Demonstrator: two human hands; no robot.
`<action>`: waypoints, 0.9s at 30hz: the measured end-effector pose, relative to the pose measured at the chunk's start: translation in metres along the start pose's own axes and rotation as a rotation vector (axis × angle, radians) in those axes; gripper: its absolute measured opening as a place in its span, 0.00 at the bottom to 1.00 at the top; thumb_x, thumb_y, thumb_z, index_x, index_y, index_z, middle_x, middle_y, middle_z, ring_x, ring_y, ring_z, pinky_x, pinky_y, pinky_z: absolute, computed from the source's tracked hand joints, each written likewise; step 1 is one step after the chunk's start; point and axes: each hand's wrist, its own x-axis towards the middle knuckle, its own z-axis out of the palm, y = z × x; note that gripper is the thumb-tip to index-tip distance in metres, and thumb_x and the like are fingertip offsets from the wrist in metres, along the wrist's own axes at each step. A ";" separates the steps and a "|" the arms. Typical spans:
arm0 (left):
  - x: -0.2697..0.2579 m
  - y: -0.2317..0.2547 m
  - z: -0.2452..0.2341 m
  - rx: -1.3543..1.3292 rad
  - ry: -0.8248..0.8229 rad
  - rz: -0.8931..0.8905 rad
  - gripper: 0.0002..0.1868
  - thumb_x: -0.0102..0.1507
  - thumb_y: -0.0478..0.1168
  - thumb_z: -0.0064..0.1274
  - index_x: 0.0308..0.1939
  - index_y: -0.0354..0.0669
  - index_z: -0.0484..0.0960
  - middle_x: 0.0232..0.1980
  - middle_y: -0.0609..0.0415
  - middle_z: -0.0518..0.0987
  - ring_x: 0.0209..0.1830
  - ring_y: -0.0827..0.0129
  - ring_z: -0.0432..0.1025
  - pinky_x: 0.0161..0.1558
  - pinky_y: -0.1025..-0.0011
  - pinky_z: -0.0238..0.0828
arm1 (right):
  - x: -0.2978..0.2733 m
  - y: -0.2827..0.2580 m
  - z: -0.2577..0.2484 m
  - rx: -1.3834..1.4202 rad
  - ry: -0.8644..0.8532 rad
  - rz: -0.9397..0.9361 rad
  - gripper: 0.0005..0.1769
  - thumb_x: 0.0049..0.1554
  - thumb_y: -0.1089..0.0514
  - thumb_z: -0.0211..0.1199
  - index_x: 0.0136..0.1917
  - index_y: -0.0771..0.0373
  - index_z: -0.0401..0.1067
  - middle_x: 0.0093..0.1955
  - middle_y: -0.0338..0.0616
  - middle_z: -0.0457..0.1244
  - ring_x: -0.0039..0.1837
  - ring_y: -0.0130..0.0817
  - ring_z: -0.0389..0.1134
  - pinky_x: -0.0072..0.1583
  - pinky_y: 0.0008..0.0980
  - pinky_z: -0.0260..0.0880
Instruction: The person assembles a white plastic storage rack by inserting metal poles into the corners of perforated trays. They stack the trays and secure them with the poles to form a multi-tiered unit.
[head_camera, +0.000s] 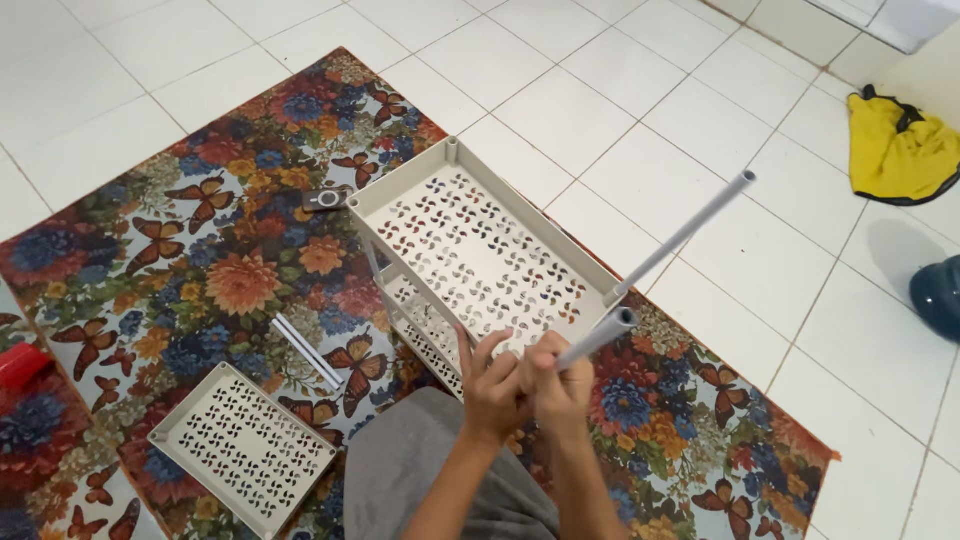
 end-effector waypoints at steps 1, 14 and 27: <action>-0.001 -0.002 -0.002 -0.002 -0.002 0.006 0.19 0.73 0.49 0.59 0.28 0.48 0.81 0.32 0.59 0.75 0.70 0.59 0.76 0.85 0.25 0.39 | 0.006 -0.011 -0.002 0.098 0.011 0.034 0.23 0.72 0.42 0.61 0.41 0.55 0.63 0.31 0.29 0.53 0.31 0.23 0.52 0.31 0.28 0.51; -0.050 -0.114 -0.101 0.279 -0.008 -0.409 0.34 0.80 0.59 0.46 0.84 0.43 0.69 0.85 0.44 0.72 0.92 0.44 0.56 0.89 0.28 0.31 | 0.008 0.005 0.090 -0.044 -0.327 0.527 0.14 0.74 0.61 0.54 0.70 0.64 0.70 0.54 0.38 0.67 0.55 0.27 0.70 0.56 0.30 0.74; -0.238 -0.344 -0.100 0.382 -0.124 -1.037 0.23 0.71 0.48 0.58 0.64 0.37 0.84 0.72 0.39 0.80 0.71 0.41 0.74 0.71 0.48 0.68 | -0.041 0.449 0.161 -0.597 -0.501 0.609 0.19 0.60 0.53 0.76 0.62 0.62 0.81 0.51 0.44 0.77 0.51 0.31 0.80 0.52 0.34 0.80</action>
